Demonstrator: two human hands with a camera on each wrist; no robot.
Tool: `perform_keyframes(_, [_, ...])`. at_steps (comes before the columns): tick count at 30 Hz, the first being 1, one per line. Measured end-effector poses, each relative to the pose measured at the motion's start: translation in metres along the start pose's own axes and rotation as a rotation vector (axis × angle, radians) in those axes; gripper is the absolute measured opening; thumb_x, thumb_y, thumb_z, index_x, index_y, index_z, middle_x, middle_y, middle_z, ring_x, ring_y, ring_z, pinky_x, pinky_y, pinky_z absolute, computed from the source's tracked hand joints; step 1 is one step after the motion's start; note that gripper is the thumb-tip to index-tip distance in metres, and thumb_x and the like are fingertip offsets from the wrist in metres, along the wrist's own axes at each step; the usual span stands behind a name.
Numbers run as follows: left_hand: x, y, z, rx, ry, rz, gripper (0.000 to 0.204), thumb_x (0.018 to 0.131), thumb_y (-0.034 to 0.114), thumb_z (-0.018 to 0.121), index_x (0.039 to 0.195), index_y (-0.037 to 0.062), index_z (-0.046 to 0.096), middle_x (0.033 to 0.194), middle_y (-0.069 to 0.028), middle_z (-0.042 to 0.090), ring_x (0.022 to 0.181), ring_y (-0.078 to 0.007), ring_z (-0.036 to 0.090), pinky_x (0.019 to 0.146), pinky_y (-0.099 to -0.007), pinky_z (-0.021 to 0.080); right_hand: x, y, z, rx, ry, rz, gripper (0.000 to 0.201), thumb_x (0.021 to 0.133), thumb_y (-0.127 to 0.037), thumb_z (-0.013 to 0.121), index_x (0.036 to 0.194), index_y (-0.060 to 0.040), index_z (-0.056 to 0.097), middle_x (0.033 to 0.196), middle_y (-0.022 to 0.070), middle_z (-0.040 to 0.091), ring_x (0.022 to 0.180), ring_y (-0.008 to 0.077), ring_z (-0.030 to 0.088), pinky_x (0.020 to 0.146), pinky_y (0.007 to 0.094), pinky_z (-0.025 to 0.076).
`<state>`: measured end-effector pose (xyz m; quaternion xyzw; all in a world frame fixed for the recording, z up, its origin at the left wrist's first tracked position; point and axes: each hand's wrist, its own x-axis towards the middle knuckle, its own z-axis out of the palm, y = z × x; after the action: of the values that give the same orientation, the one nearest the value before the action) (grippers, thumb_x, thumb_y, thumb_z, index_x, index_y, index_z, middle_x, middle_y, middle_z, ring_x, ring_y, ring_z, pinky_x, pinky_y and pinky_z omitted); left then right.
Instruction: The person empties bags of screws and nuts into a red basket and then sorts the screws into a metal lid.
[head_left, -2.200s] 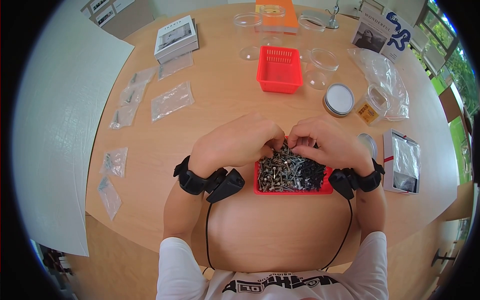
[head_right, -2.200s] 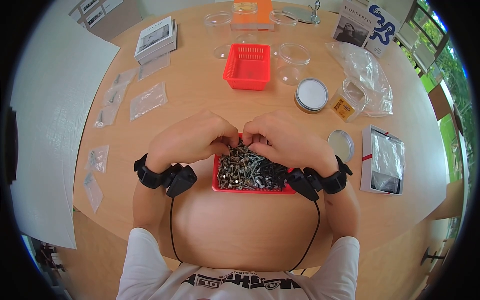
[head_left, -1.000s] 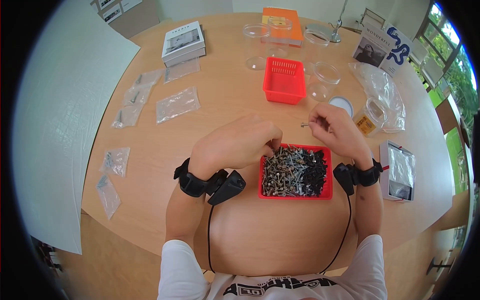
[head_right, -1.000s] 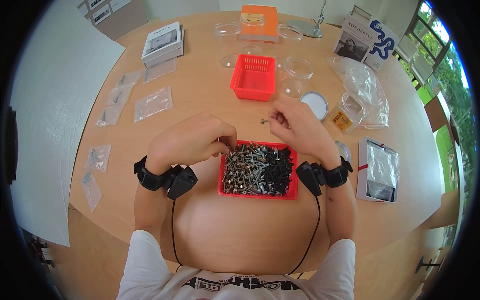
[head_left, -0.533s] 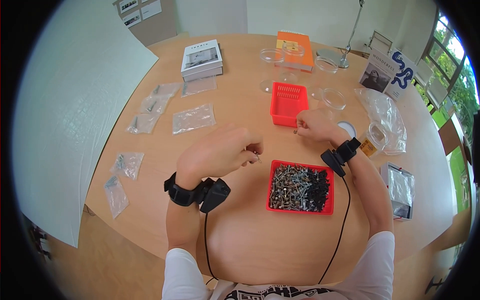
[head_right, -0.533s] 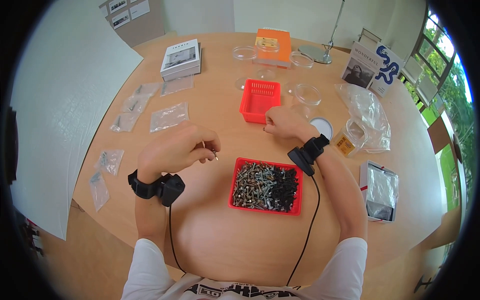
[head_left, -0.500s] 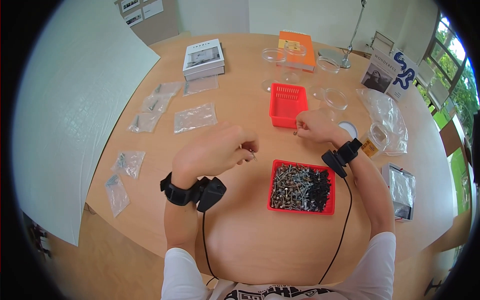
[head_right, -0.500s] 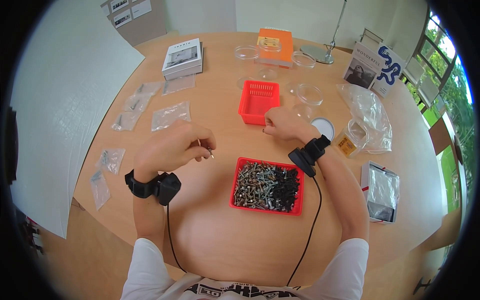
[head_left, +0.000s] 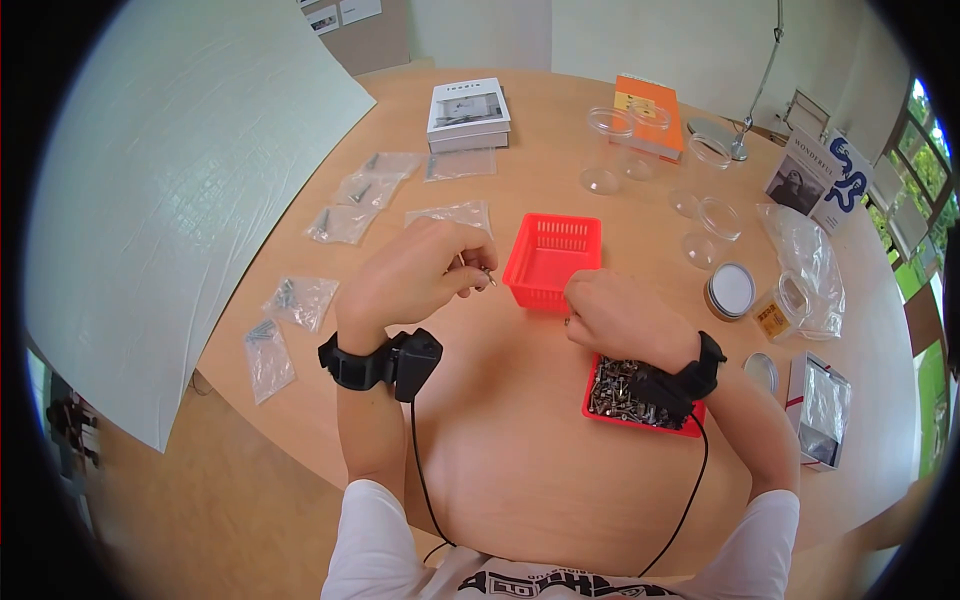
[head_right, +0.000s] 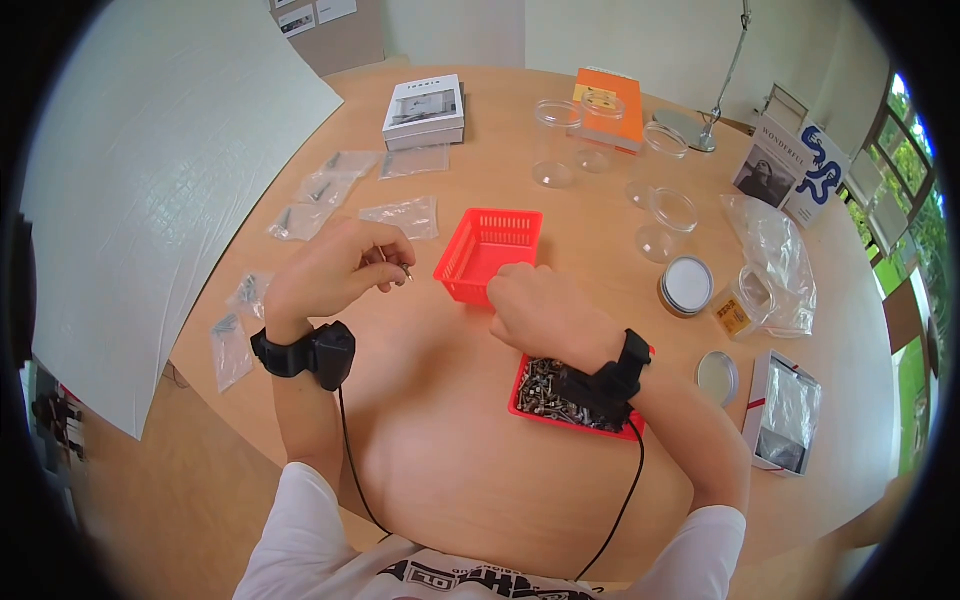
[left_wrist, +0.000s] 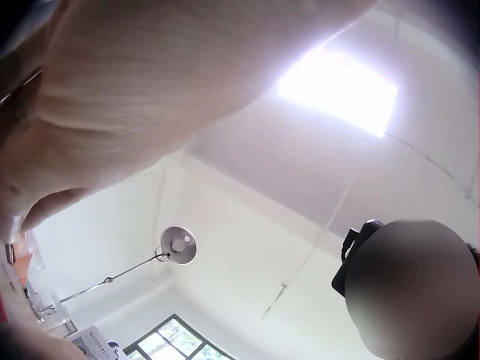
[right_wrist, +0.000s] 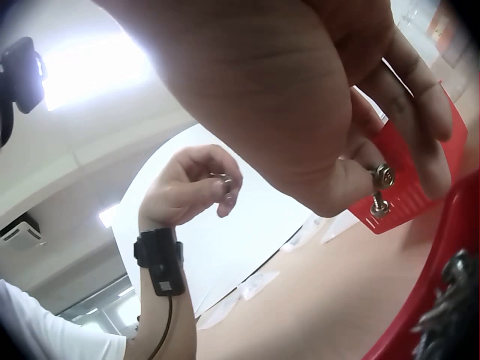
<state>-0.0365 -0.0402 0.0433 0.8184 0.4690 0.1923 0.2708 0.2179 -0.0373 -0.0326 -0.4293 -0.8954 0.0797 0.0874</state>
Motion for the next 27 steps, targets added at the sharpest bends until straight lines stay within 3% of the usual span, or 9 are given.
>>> perform_keyframes(6, [0.003, -0.009, 0.008, 0.007, 0.035, 0.073, 0.011, 0.080, 0.002, 0.064, 0.088, -0.0045, 0.067, 0.080, -0.0181, 0.067, 0.074, -0.0303, 0.066, 0.068, -0.0387, 0.051, -0.018, -0.040, 0.007, 0.017, -0.038, -0.102, 0.018, 0.081, -0.014, 0.060, 0.081, 0.0044, 0.060, 0.088, 0.0194, 0.062, 0.080, 0.0389, 0.064, 0.070, 0.0485, 0.053])
perform_keyframes(9, [0.005, -0.012, 0.008, 0.096, 0.032, 0.127, 0.010, 0.083, 0.001, 0.064, 0.091, -0.0043, 0.068, 0.079, -0.0153, 0.069, 0.068, -0.0217, 0.067, 0.065, -0.0337, 0.052, -0.029, -0.062, 0.008, 0.012, -0.117, -0.104, 0.019, 0.083, -0.016, 0.061, 0.082, 0.0037, 0.060, 0.088, 0.0184, 0.062, 0.078, 0.0370, 0.065, 0.067, 0.0468, 0.055])
perform_keyframes(13, [0.009, -0.018, 0.011, 0.074, -0.003, 0.113, 0.010, 0.082, 0.000, 0.063, 0.089, -0.0041, 0.068, 0.078, -0.0154, 0.069, 0.068, -0.0234, 0.067, 0.066, -0.0342, 0.052, -0.042, -0.074, 0.017, 0.046, -0.168, -0.157, 0.020, 0.083, -0.017, 0.063, 0.082, 0.0033, 0.061, 0.090, 0.0166, 0.062, 0.076, 0.0348, 0.066, 0.067, 0.0440, 0.056])
perform_keyframes(15, [0.012, -0.019, 0.013, 0.067, -0.031, 0.096, 0.010, 0.082, 0.001, 0.063, 0.089, -0.0041, 0.068, 0.078, -0.0154, 0.069, 0.070, -0.0246, 0.067, 0.066, -0.0348, 0.052, -0.050, -0.076, 0.015, 0.101, -0.158, -0.198, 0.019, 0.082, -0.016, 0.064, 0.082, 0.0030, 0.061, 0.091, 0.0153, 0.062, 0.075, 0.0336, 0.066, 0.066, 0.0432, 0.056])
perform_keyframes(18, [0.016, -0.020, 0.017, 0.065, -0.095, 0.038, 0.009, 0.081, 0.005, 0.067, 0.086, -0.0026, 0.069, 0.083, -0.0181, 0.070, 0.079, -0.0320, 0.068, 0.068, -0.0404, 0.052, -0.051, -0.070, -0.007, 0.168, 0.012, -0.187, 0.015, 0.082, -0.012, 0.065, 0.082, 0.0025, 0.061, 0.092, 0.0141, 0.062, 0.072, 0.0323, 0.064, 0.066, 0.0407, 0.054])
perform_keyframes(21, [0.020, -0.026, 0.022, 0.068, -0.124, 0.059, 0.010, 0.080, 0.005, 0.072, 0.087, -0.0015, 0.069, 0.084, -0.0170, 0.071, 0.080, -0.0309, 0.069, 0.068, -0.0402, 0.053, -0.041, -0.054, -0.025, 0.238, 0.050, -0.119, 0.013, 0.081, -0.010, 0.065, 0.082, 0.0023, 0.060, 0.093, 0.0145, 0.060, 0.071, 0.0308, 0.063, 0.065, 0.0380, 0.053])
perform_keyframes(24, [0.020, -0.020, 0.023, 0.117, -0.161, 0.019, 0.013, 0.078, 0.005, 0.076, 0.088, -0.0006, 0.070, 0.085, -0.0162, 0.072, 0.083, -0.0306, 0.070, 0.070, -0.0404, 0.054, -0.030, -0.047, -0.036, 0.244, -0.009, -0.004, 0.016, 0.081, -0.015, 0.063, 0.084, 0.0007, 0.060, 0.089, 0.0156, 0.058, 0.078, 0.0355, 0.060, 0.071, 0.0450, 0.049])
perform_keyframes(27, [0.020, -0.022, 0.026, 0.141, -0.164, 0.008, 0.011, 0.077, 0.004, 0.072, 0.087, -0.0008, 0.070, 0.081, -0.0152, 0.071, 0.078, -0.0277, 0.068, 0.069, -0.0379, 0.052, -0.017, -0.039, -0.032, 0.224, 0.027, -0.035, 0.016, 0.080, -0.015, 0.061, 0.080, 0.0013, 0.060, 0.088, 0.0156, 0.059, 0.078, 0.0353, 0.059, 0.072, 0.0445, 0.049])
